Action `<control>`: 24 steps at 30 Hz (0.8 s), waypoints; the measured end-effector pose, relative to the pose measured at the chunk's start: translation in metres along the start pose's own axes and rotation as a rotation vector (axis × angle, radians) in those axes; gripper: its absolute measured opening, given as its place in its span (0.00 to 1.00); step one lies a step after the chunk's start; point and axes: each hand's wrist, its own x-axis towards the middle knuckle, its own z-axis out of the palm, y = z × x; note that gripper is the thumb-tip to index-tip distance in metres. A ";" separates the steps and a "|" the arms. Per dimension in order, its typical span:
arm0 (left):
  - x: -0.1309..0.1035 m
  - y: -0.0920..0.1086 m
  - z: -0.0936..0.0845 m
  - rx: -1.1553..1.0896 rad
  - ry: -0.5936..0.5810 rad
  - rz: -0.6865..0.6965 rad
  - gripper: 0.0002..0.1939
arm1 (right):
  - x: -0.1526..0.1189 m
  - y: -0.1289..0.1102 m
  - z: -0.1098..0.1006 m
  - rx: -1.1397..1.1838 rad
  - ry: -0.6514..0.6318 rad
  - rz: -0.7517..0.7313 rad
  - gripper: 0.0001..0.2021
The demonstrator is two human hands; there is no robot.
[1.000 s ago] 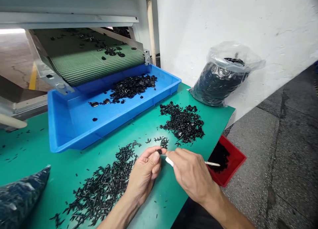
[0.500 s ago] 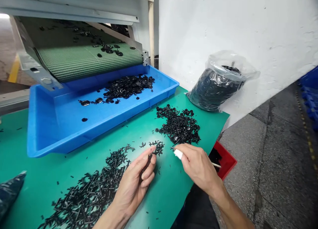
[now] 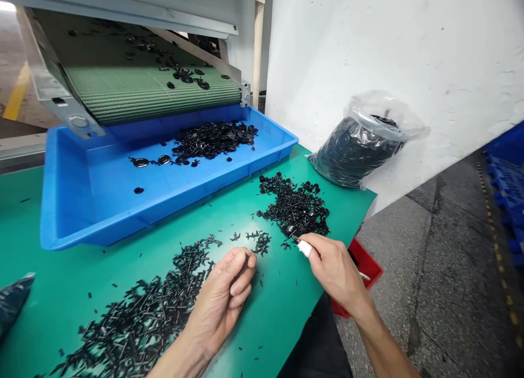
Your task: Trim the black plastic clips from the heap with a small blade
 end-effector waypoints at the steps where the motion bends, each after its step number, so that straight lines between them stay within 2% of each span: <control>1: 0.000 0.000 0.000 -0.003 -0.003 -0.005 0.08 | 0.000 0.001 -0.001 -0.009 0.008 0.003 0.14; 7: -0.001 0.002 0.004 -0.032 0.037 0.007 0.06 | 0.006 0.002 -0.005 -0.090 0.059 0.015 0.14; 13: -0.005 0.005 0.008 -0.067 0.029 -0.001 0.11 | 0.028 -0.019 -0.001 -0.345 -0.109 -0.043 0.17; 18: -0.004 0.001 0.004 -0.131 -0.034 -0.033 0.19 | 0.038 -0.032 0.002 -0.394 -0.181 -0.073 0.14; 24: -0.003 -0.001 0.001 -0.063 -0.026 -0.007 0.13 | 0.035 -0.038 0.011 -0.327 -0.217 -0.156 0.12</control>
